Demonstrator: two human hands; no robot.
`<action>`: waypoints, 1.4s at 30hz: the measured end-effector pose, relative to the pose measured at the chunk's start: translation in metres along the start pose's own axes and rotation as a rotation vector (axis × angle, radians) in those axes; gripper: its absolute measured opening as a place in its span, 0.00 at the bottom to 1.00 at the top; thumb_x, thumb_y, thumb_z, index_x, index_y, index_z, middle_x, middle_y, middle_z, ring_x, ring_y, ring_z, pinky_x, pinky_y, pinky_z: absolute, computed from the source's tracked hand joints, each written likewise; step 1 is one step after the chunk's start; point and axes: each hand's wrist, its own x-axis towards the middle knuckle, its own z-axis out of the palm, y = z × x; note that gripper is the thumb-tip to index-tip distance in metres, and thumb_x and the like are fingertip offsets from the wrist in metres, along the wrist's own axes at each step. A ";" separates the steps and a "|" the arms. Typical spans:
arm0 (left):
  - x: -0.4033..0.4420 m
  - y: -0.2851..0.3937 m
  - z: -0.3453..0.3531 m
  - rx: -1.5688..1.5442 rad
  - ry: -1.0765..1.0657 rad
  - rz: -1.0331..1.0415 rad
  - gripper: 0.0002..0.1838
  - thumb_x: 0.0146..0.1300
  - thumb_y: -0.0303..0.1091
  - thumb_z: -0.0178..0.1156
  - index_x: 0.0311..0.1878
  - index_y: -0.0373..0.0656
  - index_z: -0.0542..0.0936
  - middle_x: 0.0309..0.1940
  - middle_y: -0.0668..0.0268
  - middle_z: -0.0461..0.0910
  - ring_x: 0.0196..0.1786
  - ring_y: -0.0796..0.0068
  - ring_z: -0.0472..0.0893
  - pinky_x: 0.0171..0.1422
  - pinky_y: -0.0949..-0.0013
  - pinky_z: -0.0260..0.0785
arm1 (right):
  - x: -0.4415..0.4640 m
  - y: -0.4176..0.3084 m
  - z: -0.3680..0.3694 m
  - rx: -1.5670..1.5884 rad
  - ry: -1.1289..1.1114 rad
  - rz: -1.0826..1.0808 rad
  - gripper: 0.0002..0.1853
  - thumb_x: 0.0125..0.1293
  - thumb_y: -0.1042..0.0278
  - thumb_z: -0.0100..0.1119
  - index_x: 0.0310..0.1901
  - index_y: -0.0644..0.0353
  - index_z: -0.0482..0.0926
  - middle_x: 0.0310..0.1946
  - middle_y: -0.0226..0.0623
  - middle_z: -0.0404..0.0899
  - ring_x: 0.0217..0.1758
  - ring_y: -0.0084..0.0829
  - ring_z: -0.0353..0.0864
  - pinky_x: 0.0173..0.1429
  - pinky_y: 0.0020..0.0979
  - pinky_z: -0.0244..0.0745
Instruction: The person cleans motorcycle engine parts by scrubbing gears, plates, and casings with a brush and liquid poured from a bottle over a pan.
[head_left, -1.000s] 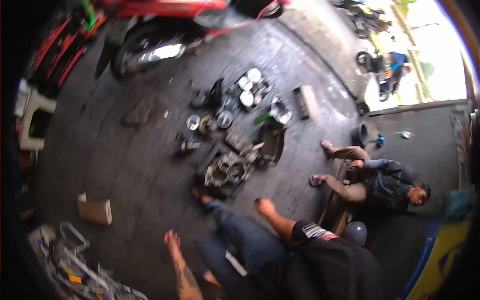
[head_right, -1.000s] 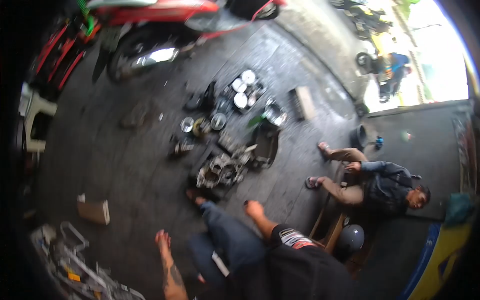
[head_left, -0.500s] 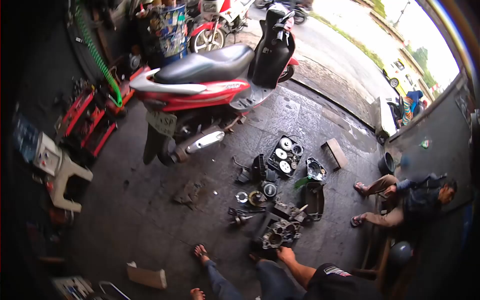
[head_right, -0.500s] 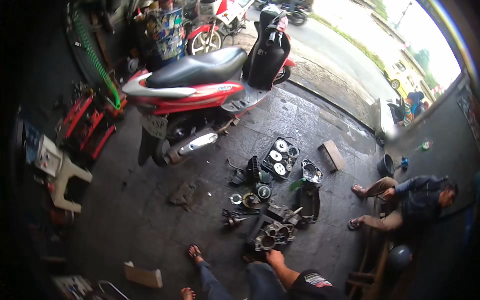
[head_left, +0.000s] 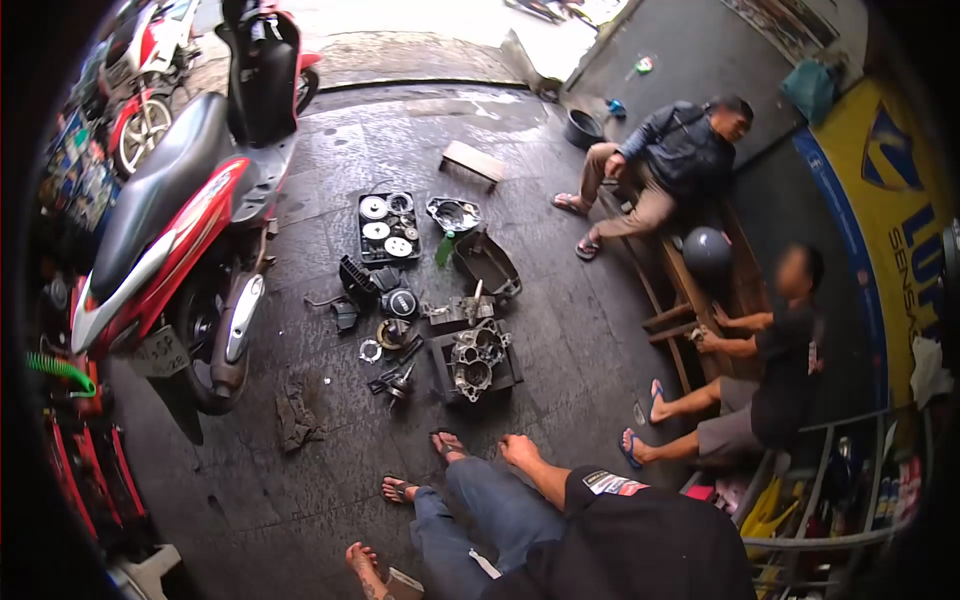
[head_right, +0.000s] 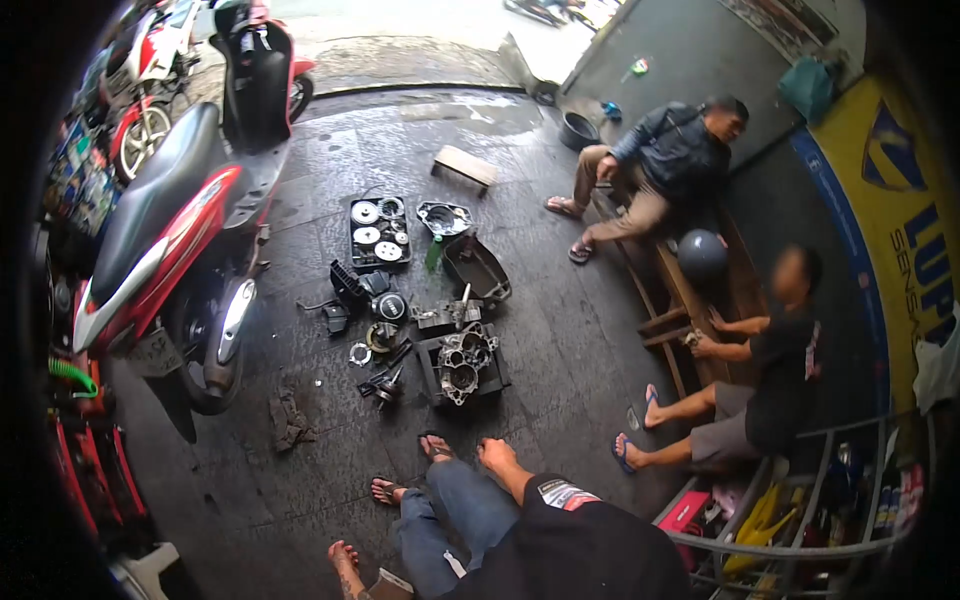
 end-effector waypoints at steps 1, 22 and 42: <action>-0.002 0.007 0.003 0.066 -0.012 0.017 0.10 0.60 0.39 0.55 0.41 0.47 0.76 0.20 0.66 0.76 0.15 0.72 0.72 0.15 0.68 0.63 | -0.005 0.003 0.006 0.056 -0.014 0.039 0.18 0.64 0.51 0.52 0.52 0.47 0.80 0.48 0.44 0.80 0.53 0.46 0.78 0.57 0.45 0.73; -0.088 0.157 0.250 0.328 -0.535 0.377 0.12 0.70 0.40 0.51 0.47 0.44 0.78 0.28 0.69 0.80 0.20 0.86 0.75 0.18 0.81 0.62 | 0.049 0.071 0.094 0.587 -0.068 0.288 0.14 0.68 0.60 0.54 0.46 0.61 0.81 0.26 0.32 0.84 0.25 0.19 0.80 0.31 0.25 0.75; 0.036 0.192 0.324 0.272 -0.635 -0.031 0.12 0.72 0.39 0.48 0.48 0.43 0.76 0.32 0.69 0.78 0.27 0.84 0.75 0.25 0.81 0.64 | 0.275 -0.186 0.175 0.353 0.136 -0.252 0.10 0.65 0.63 0.53 0.42 0.55 0.80 0.37 0.47 0.82 0.42 0.51 0.81 0.45 0.44 0.76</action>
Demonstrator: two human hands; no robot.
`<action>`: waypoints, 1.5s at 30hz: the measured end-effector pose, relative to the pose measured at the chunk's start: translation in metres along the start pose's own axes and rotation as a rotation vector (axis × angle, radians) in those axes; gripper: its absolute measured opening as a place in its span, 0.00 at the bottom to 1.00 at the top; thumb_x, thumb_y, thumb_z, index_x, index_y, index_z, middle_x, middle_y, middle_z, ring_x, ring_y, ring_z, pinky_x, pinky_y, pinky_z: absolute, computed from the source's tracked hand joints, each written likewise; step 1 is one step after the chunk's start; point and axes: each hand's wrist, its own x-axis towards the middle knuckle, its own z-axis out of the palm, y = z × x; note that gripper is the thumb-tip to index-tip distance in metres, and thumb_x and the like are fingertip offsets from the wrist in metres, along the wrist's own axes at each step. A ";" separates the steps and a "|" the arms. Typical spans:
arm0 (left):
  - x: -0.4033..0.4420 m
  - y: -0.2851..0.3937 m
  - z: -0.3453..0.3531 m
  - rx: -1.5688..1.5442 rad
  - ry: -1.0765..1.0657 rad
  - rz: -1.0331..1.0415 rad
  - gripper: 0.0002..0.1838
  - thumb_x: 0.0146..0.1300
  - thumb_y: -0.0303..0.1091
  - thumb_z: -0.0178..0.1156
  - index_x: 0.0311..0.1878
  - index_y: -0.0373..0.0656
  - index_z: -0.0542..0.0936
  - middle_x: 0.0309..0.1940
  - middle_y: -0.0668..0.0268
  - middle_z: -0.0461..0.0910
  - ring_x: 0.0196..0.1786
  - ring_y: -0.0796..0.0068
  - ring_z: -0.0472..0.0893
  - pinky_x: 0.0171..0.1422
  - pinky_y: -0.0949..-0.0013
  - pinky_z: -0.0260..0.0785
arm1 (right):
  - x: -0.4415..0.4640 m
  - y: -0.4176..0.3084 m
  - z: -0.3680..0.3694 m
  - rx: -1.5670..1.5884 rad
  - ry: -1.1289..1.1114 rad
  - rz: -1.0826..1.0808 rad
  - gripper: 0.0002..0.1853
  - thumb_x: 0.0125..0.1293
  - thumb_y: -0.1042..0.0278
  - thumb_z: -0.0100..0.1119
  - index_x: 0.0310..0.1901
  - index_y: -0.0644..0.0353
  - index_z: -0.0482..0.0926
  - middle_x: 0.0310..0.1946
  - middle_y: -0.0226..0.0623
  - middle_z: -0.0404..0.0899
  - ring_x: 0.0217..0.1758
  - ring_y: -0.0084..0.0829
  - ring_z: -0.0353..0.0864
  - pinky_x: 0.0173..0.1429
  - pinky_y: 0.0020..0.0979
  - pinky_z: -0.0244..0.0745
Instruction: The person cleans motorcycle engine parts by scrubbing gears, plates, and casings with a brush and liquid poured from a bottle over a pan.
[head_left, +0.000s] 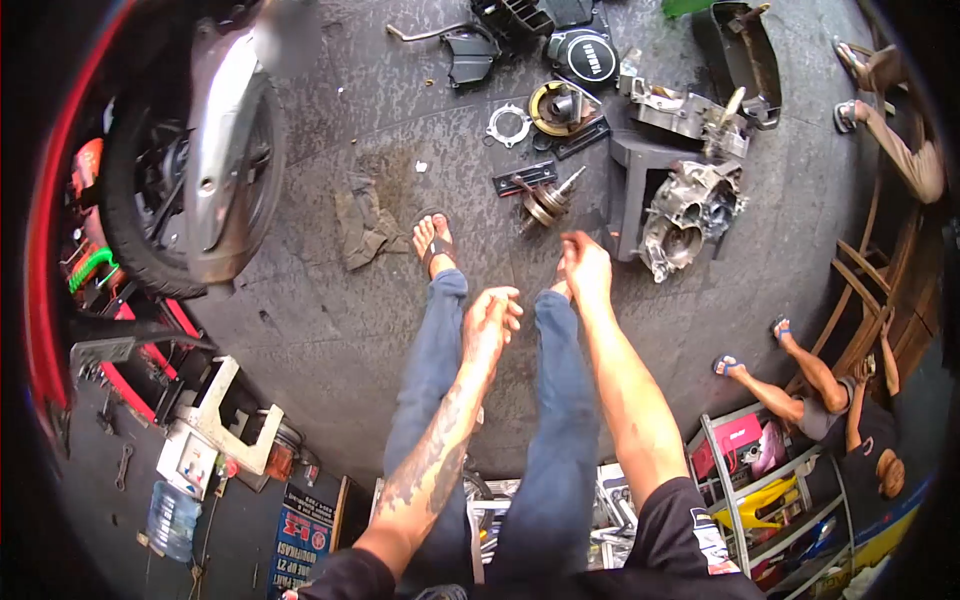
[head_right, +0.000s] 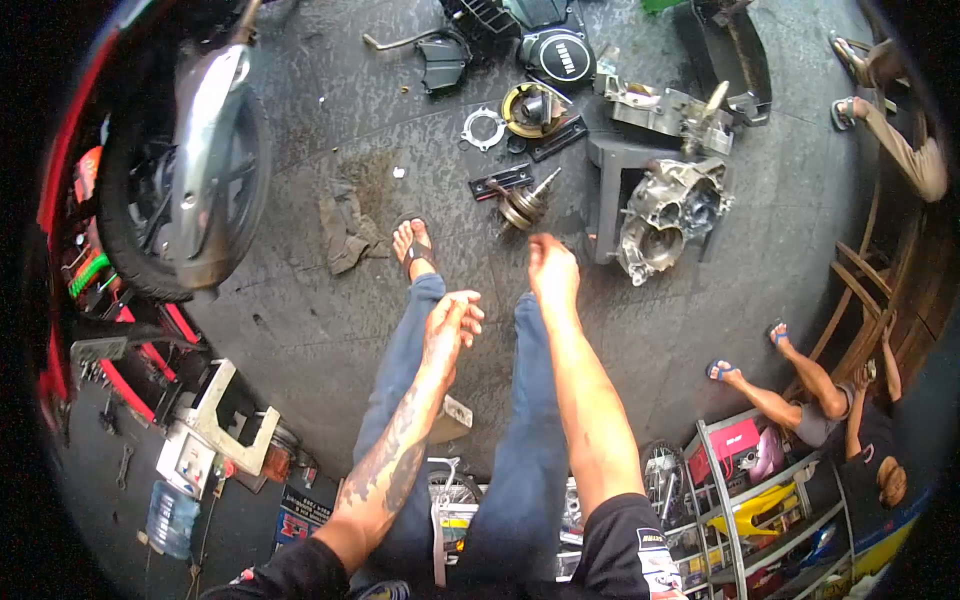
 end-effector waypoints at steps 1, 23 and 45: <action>0.004 0.000 0.005 0.012 0.002 0.004 0.13 0.72 0.39 0.48 0.49 0.43 0.76 0.31 0.69 0.77 0.28 0.85 0.75 0.26 0.82 0.64 | 0.018 0.000 0.012 -0.041 -0.015 0.013 0.09 0.64 0.64 0.53 0.41 0.55 0.80 0.37 0.46 0.82 0.42 0.51 0.81 0.45 0.44 0.76; 0.037 0.038 0.016 -0.356 -0.017 -0.129 0.15 0.73 0.42 0.48 0.49 0.40 0.75 0.32 0.68 0.77 0.30 0.82 0.75 0.28 0.81 0.64 | 0.158 -0.006 0.094 0.135 0.350 0.092 0.10 0.61 0.68 0.61 0.42 0.61 0.78 0.32 0.42 0.81 0.33 0.38 0.82 0.42 0.36 0.75; 0.041 0.040 0.015 -0.347 -0.032 -0.156 0.15 0.72 0.41 0.49 0.50 0.40 0.74 0.32 0.70 0.77 0.32 0.80 0.76 0.29 0.78 0.64 | 0.198 -0.013 0.063 0.278 0.637 0.111 0.12 0.53 0.70 0.69 0.36 0.64 0.78 0.31 0.41 0.83 0.33 0.34 0.84 0.41 0.34 0.76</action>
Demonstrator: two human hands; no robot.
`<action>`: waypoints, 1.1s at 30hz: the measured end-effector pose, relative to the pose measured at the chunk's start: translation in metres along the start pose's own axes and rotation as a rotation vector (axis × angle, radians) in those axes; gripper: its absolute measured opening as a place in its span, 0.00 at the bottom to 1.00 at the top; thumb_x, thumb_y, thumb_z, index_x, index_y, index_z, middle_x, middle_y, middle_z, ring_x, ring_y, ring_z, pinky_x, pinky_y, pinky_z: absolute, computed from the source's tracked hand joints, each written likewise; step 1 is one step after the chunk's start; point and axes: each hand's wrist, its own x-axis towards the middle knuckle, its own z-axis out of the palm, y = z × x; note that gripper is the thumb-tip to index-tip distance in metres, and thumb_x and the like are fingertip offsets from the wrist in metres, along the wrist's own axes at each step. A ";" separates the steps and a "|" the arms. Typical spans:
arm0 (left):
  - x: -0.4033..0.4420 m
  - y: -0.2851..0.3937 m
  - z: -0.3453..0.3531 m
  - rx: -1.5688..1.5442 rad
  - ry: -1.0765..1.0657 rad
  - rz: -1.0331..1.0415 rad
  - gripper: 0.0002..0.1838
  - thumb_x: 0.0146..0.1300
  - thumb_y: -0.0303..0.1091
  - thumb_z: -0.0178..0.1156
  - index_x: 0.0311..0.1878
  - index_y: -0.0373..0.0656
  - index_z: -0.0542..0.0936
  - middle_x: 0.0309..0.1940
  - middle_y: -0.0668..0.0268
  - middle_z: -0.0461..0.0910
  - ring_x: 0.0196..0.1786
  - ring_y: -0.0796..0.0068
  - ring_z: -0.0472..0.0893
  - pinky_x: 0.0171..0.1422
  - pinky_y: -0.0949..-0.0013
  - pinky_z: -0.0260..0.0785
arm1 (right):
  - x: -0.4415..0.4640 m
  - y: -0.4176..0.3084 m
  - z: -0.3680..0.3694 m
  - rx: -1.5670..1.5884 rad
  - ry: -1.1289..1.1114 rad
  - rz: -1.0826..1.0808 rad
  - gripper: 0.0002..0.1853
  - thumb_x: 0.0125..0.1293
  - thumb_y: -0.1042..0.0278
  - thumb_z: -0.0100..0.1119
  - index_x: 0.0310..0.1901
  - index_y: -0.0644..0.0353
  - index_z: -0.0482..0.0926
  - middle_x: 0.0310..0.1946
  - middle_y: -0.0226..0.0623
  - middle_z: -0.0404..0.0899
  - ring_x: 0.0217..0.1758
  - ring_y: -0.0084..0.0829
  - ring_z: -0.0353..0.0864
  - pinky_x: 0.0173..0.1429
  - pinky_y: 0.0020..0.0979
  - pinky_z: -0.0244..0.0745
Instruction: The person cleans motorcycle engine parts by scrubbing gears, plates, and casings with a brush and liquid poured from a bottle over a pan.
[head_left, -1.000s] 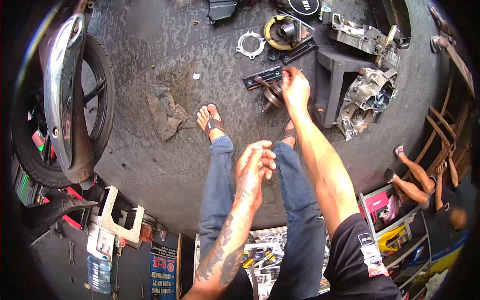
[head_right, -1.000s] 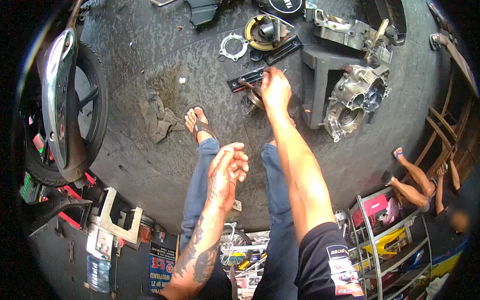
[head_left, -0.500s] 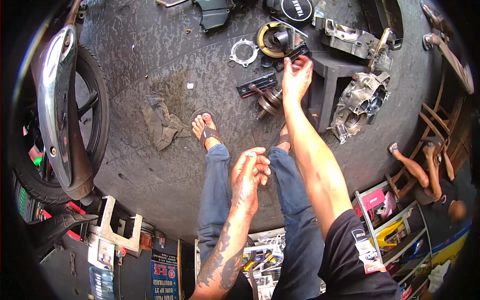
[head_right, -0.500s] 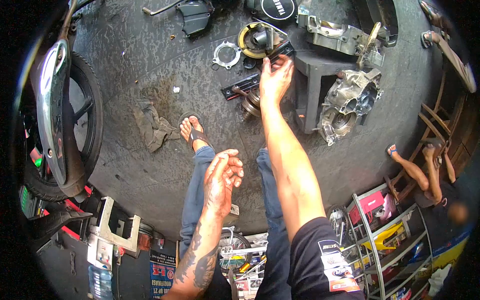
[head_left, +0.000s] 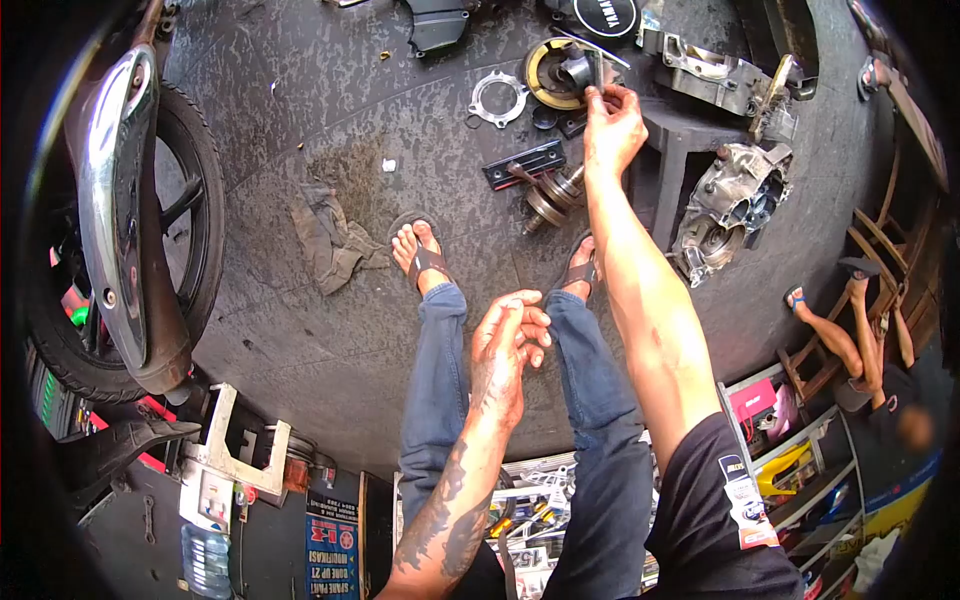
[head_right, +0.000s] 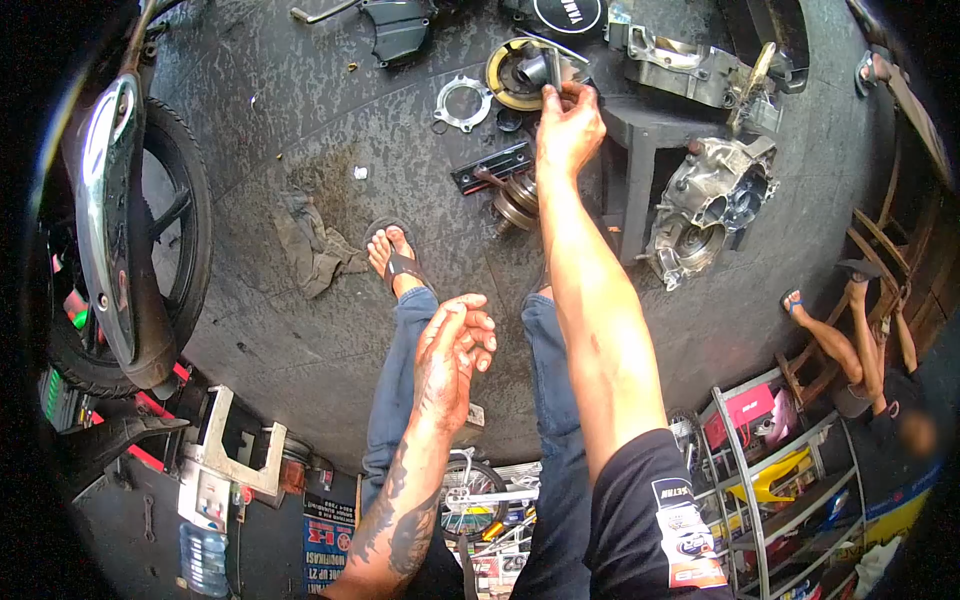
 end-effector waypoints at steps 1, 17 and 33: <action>0.000 0.000 0.000 -0.002 -0.002 0.001 0.15 0.72 0.41 0.49 0.50 0.40 0.74 0.32 0.70 0.77 0.32 0.80 0.76 0.29 0.78 0.64 | 0.001 0.001 -0.002 0.021 -0.007 0.039 0.11 0.53 0.70 0.69 0.36 0.64 0.79 0.30 0.41 0.83 0.32 0.35 0.84 0.40 0.33 0.76; 0.001 -0.004 0.001 0.019 0.001 0.006 0.14 0.72 0.41 0.49 0.49 0.41 0.75 0.31 0.69 0.77 0.31 0.80 0.76 0.29 0.78 0.63 | -0.025 0.028 -0.048 0.290 -0.237 -0.082 0.09 0.62 0.75 0.60 0.43 0.67 0.77 0.36 0.41 0.82 0.37 0.27 0.84 0.41 0.26 0.80; -0.001 -0.003 0.003 0.022 -0.006 0.011 0.14 0.72 0.42 0.48 0.49 0.41 0.75 0.32 0.70 0.77 0.31 0.80 0.76 0.30 0.78 0.63 | -0.008 0.018 -0.021 0.064 -0.134 -0.171 0.09 0.59 0.74 0.64 0.39 0.64 0.77 0.33 0.41 0.82 0.37 0.33 0.84 0.44 0.31 0.77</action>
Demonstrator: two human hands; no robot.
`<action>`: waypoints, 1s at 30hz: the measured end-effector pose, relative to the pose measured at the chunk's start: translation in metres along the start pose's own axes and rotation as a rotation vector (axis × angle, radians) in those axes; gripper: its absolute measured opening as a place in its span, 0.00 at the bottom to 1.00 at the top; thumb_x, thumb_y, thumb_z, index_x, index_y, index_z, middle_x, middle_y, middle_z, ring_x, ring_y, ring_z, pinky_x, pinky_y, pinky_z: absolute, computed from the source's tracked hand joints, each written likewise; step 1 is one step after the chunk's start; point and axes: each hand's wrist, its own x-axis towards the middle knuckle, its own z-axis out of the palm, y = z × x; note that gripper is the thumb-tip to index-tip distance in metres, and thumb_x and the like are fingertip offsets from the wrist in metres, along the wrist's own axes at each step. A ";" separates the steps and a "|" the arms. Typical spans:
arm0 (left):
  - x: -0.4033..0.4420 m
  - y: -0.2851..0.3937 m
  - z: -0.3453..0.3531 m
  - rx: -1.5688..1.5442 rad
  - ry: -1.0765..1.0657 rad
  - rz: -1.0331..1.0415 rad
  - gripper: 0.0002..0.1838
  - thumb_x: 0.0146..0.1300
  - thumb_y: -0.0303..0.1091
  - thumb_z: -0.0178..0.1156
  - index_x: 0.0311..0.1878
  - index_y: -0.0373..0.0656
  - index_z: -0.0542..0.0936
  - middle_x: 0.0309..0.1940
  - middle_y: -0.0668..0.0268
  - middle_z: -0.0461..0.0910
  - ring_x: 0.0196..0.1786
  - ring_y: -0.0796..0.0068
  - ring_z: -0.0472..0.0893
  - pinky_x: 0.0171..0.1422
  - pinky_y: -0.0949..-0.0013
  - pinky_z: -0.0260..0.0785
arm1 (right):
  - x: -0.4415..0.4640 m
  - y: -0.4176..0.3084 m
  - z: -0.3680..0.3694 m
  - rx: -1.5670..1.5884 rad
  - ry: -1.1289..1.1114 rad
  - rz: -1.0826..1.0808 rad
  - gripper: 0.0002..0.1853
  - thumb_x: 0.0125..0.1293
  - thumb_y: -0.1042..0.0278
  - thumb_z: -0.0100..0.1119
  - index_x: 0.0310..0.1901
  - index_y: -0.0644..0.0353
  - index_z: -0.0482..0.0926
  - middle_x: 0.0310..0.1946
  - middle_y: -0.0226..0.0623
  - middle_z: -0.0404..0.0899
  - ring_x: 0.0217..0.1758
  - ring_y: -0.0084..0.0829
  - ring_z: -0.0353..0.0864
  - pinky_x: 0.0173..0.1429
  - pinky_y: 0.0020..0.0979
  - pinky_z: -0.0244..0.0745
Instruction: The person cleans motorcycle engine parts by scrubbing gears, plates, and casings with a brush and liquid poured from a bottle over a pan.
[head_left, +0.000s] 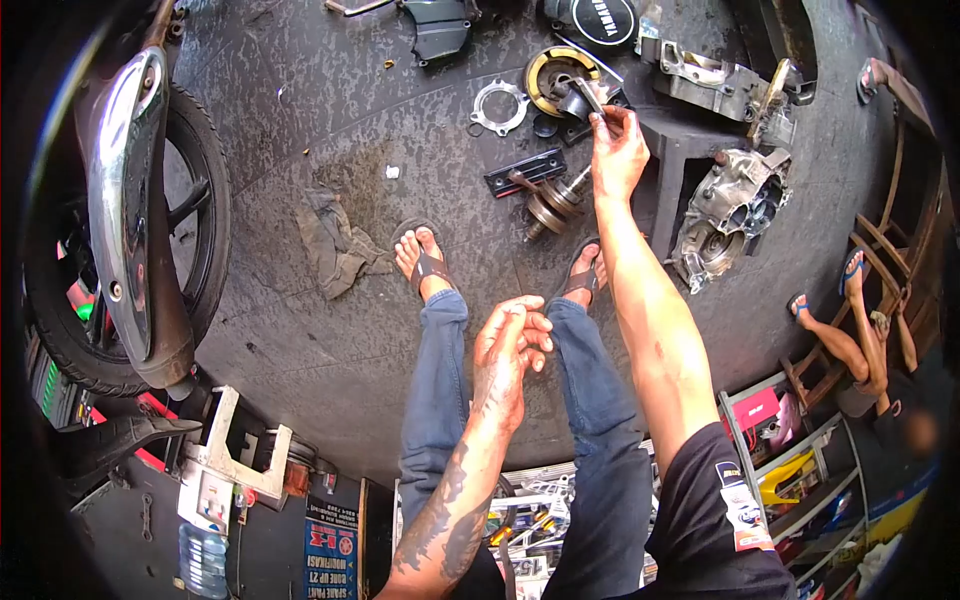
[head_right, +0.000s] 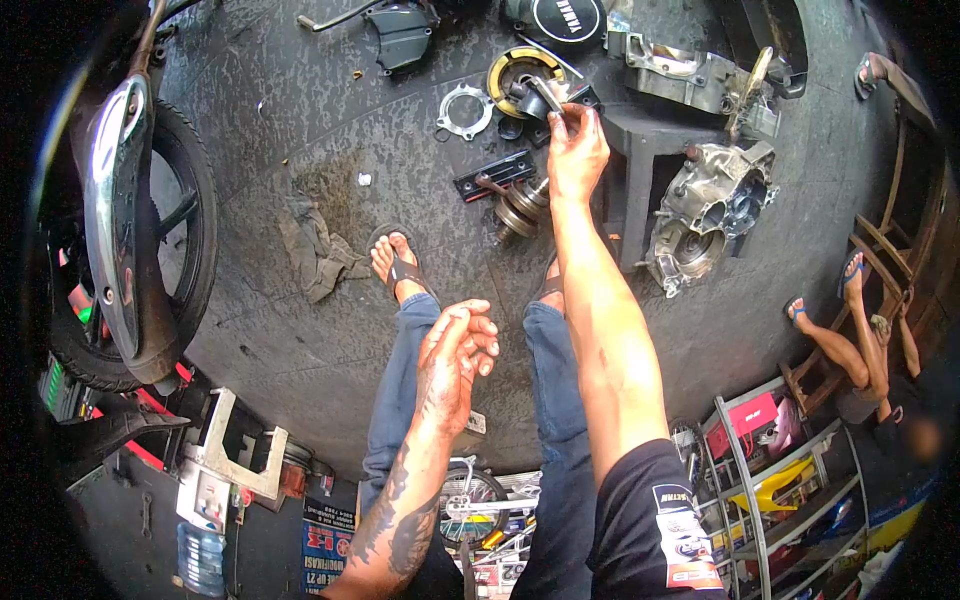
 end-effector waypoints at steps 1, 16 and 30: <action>0.000 0.000 -0.001 -0.003 -0.004 -0.003 0.15 0.72 0.42 0.48 0.49 0.41 0.75 0.32 0.70 0.77 0.31 0.80 0.76 0.30 0.78 0.63 | 0.001 0.000 -0.001 -0.038 -0.011 -0.008 0.11 0.58 0.69 0.66 0.39 0.63 0.77 0.34 0.41 0.82 0.39 0.34 0.83 0.44 0.33 0.75; 0.000 0.002 -0.005 -0.054 -0.015 0.016 0.15 0.72 0.42 0.49 0.50 0.40 0.75 0.32 0.68 0.77 0.29 0.82 0.76 0.27 0.81 0.64 | 0.093 -0.030 -0.011 -0.777 -0.438 0.142 0.28 0.64 0.37 0.49 0.47 0.57 0.78 0.43 0.52 0.81 0.51 0.51 0.80 0.54 0.47 0.74; 0.002 -0.001 -0.006 -0.040 -0.021 0.019 0.15 0.72 0.41 0.48 0.50 0.40 0.75 0.33 0.68 0.77 0.31 0.81 0.76 0.29 0.79 0.64 | 0.095 -0.020 -0.039 -0.773 -0.440 0.087 0.21 0.65 0.48 0.52 0.40 0.59 0.82 0.39 0.52 0.82 0.46 0.53 0.81 0.51 0.46 0.75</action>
